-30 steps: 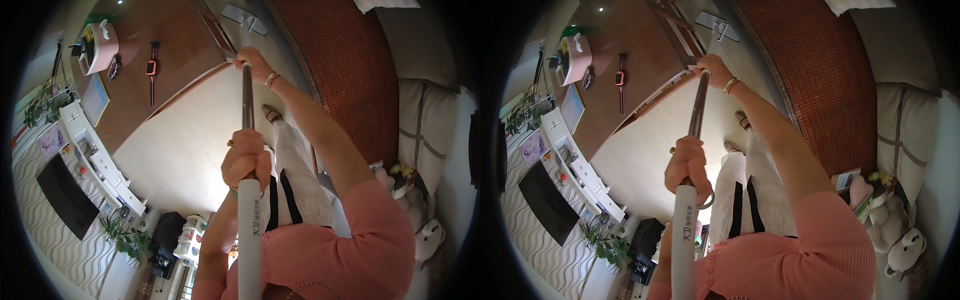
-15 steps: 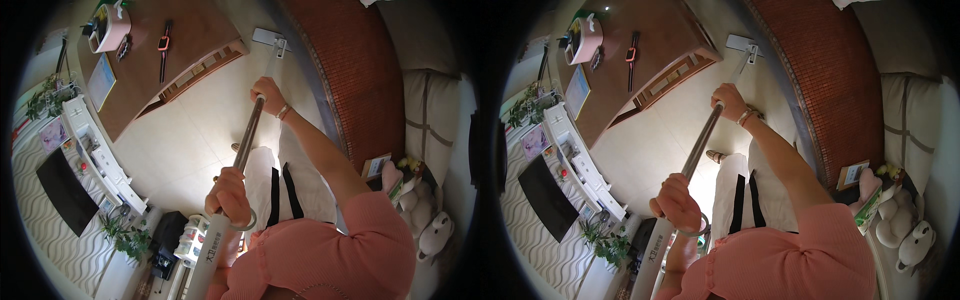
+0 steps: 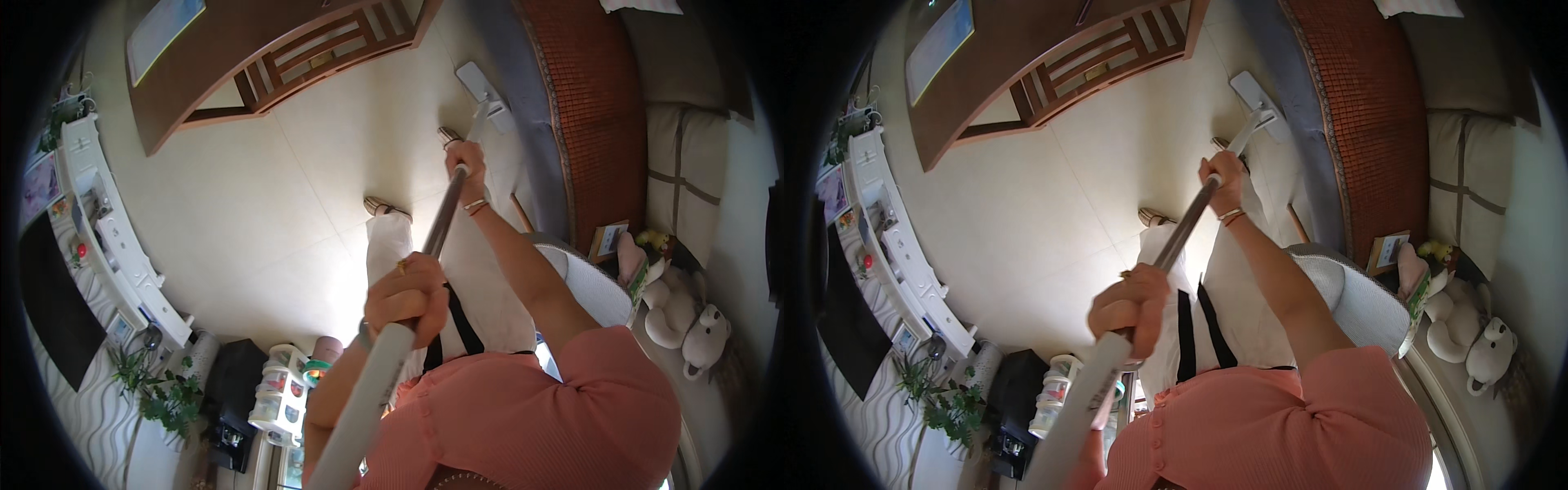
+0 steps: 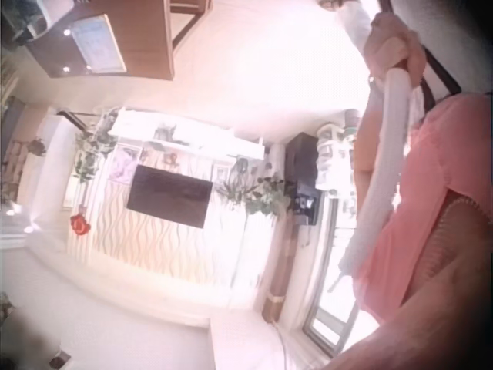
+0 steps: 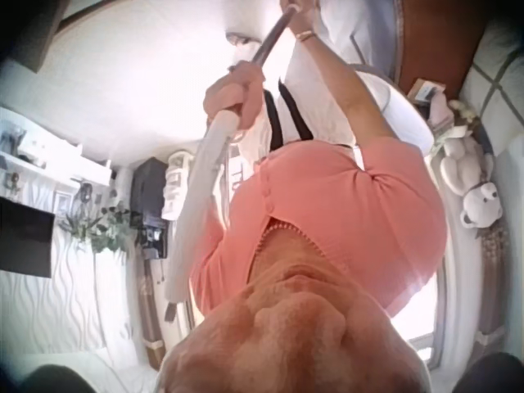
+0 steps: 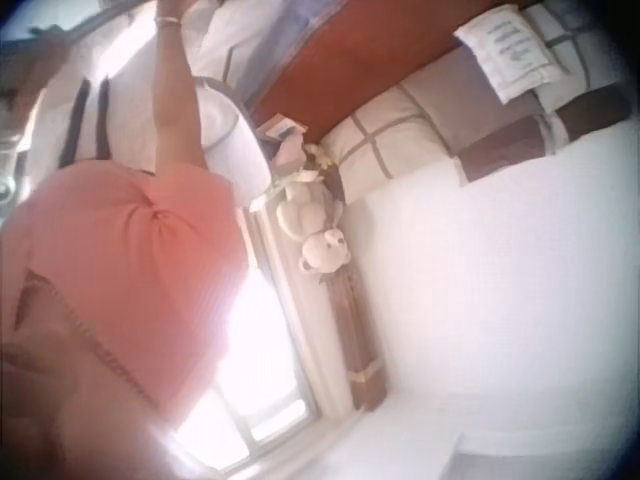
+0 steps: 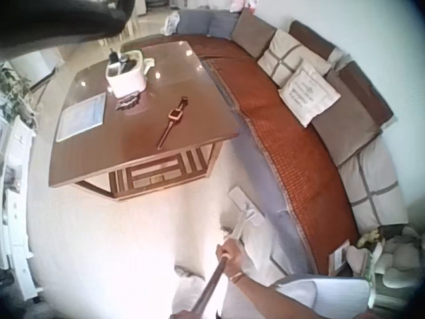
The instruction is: The person mops a tiled floor in a living room using a flat mop. They move a bowl of fruit aside to reach the area underneath, then continue mopping around furniture and along the walls.
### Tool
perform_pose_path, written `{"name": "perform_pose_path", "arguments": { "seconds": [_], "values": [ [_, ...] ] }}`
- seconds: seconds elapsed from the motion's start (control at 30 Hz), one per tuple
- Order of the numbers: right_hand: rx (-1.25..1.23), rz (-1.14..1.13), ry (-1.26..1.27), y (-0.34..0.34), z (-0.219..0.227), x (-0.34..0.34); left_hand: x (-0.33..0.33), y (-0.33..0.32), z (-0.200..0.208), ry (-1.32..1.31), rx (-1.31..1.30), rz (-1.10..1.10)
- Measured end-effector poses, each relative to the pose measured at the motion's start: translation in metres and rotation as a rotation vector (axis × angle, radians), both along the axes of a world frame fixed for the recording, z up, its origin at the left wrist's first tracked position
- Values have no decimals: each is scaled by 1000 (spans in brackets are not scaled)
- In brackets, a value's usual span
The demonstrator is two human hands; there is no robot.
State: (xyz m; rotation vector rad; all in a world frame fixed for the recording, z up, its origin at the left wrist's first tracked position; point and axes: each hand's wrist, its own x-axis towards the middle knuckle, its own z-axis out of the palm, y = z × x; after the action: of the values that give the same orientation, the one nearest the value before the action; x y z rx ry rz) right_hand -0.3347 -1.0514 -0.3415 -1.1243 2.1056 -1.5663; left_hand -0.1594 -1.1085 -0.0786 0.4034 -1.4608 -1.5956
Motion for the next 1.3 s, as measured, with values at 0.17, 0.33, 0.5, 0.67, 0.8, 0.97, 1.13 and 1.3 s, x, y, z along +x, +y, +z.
{"name": "perform_pose_path", "arguments": {
  "seconds": [0.17, 0.33, 0.5, 0.67, 0.8, 0.97, 1.13, 1.3],
  "values": [
    [-5, -9, 13, -36, 56, 129, 111, -26, 46, -200, -14, -55],
    [-69, 192, -95, -61, 78, 239, 183, -21, 105, -322, -3, 114],
    [44, 595, -118, -77, 102, 265, 210, -19, 129, -400, -65, 111],
    [140, 912, 24, -85, 107, 229, 188, -18, 137, -397, -66, 114],
    [-36, 698, 52, -73, 119, 194, 176, -16, 128, -241, -67, 154],
    [179, 617, 133, -38, 82, 100, 133, -21, 62, -93, -21, -37],
    [384, 439, 253, -13, 35, 41, 93, -18, -17, -37, 48, -161],
    [428, 505, 263, -42, -6, 54, 123, -54, -69, 70, 2, -48]
  ]
}}
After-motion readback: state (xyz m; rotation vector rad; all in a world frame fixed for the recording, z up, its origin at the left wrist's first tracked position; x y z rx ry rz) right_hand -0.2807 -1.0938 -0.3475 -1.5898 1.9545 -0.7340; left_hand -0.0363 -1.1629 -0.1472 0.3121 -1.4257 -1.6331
